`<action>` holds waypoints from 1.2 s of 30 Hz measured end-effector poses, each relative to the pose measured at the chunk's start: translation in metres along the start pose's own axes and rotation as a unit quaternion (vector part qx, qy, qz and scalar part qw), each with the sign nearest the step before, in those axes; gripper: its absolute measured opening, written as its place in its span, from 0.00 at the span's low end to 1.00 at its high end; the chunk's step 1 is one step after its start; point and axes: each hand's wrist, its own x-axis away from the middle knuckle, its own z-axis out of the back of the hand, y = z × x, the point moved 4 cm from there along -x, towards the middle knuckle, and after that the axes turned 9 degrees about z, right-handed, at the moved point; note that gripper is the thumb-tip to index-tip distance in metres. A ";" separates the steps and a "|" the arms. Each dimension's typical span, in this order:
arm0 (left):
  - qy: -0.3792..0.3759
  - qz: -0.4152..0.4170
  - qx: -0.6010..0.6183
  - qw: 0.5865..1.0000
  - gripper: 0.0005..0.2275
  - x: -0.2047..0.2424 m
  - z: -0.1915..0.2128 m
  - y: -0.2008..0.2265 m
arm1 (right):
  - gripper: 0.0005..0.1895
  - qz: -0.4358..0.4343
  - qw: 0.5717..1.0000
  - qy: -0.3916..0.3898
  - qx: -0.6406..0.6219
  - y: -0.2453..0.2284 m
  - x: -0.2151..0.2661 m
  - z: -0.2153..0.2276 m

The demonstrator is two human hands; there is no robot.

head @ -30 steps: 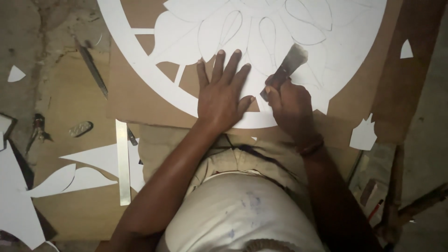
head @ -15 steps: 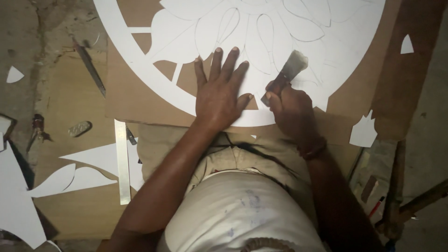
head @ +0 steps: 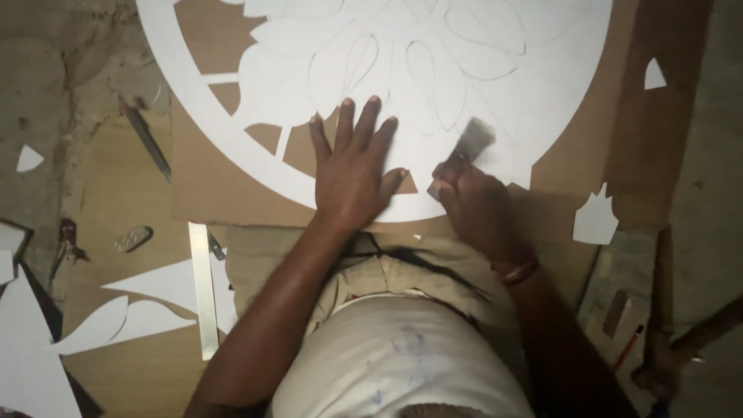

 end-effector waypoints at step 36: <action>0.010 -0.009 -0.010 1.000 0.33 -0.002 -0.004 -0.002 | 0.09 -0.315 0.890 0.176 -0.279 0.074 -0.042 -0.010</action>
